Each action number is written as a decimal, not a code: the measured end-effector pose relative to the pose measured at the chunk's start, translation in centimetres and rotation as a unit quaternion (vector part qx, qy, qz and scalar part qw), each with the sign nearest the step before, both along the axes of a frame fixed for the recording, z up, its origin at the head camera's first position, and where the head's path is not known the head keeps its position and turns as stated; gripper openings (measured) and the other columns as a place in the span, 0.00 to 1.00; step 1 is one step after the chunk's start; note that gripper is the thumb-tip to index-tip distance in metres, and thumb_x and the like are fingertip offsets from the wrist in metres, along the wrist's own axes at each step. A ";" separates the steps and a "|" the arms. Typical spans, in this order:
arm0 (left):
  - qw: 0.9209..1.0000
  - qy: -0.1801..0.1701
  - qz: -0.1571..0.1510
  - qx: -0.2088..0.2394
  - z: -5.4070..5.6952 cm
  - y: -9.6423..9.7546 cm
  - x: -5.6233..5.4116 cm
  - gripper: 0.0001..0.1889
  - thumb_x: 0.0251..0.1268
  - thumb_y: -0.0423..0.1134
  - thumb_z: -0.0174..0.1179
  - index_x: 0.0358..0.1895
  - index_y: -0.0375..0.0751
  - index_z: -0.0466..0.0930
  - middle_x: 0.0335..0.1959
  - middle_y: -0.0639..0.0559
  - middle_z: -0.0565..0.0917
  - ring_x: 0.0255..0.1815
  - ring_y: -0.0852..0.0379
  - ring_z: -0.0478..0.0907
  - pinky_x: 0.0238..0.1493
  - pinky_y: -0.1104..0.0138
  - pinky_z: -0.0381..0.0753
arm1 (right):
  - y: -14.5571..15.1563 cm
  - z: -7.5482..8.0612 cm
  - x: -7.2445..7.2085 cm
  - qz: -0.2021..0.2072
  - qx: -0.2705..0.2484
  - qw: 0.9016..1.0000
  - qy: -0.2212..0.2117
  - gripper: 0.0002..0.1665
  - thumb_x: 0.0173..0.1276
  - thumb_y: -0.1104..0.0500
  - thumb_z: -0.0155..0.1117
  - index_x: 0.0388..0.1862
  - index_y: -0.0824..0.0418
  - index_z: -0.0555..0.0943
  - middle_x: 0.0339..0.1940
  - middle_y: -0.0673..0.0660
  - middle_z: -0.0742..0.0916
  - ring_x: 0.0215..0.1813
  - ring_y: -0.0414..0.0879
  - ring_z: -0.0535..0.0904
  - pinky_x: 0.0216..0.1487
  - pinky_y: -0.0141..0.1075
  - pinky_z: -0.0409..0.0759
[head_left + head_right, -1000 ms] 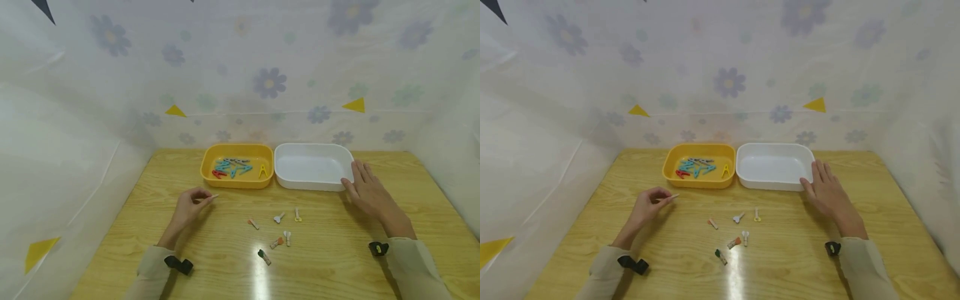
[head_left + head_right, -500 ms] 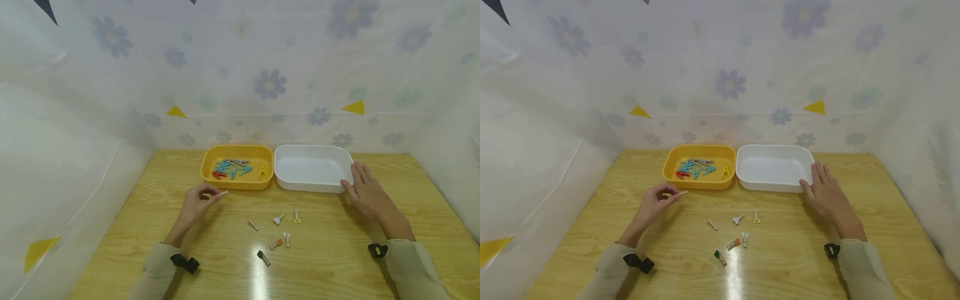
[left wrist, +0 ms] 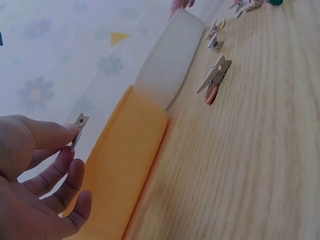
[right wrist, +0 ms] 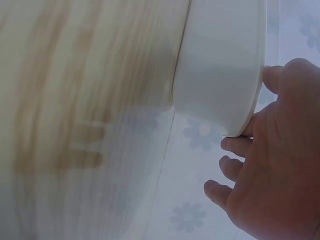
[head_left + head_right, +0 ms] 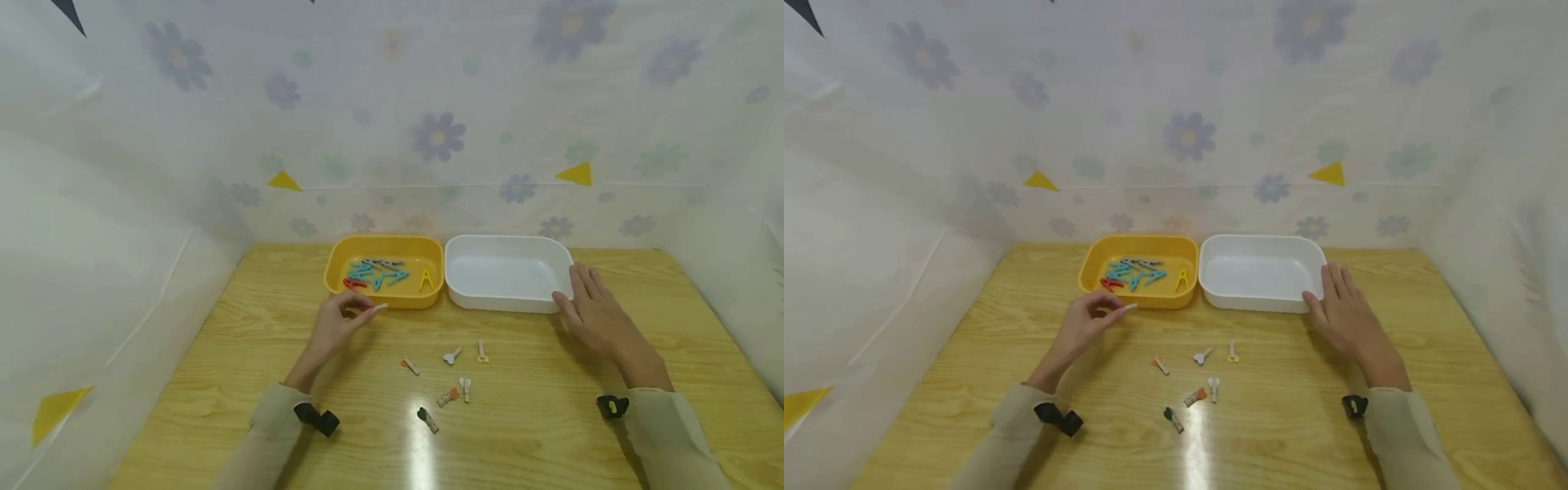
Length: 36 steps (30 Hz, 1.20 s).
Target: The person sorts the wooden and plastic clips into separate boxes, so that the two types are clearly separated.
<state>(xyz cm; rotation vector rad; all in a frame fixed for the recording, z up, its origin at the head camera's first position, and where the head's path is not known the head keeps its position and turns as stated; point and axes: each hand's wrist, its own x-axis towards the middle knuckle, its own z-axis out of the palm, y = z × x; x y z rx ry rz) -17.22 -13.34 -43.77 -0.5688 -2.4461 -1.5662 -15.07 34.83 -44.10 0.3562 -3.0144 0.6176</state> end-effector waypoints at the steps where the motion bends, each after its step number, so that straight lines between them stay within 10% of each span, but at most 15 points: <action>1: 1.000 0.001 -0.002 0.001 0.1 0.2 -0.1 0.03 0.65 0.31 0.71 0.39 0.37 0.87 0.37 0.46 0.87 0.39 0.53 0.84 0.38 0.64 0.84 | 0.0 0.0 0.0 0.002 0.001 1.000 0.001 0.46 0.87 0.43 0.34 0.81 0.75 0.33 0.81 0.76 0.39 0.81 0.69 0.27 0.77 0.67 0.38; 36: 0.997 0.059 -0.046 0.017 2.6 11.4 -3.8 0.05 0.66 0.34 0.71 0.40 0.37 0.88 0.38 0.46 0.88 0.39 0.52 0.84 0.40 0.56 0.86 | 0.4 0.1 0.1 0.009 0.001 1.000 0.006 0.45 0.87 0.44 0.34 0.81 0.77 0.35 0.81 0.79 0.41 0.81 0.71 0.28 0.79 0.62 0.32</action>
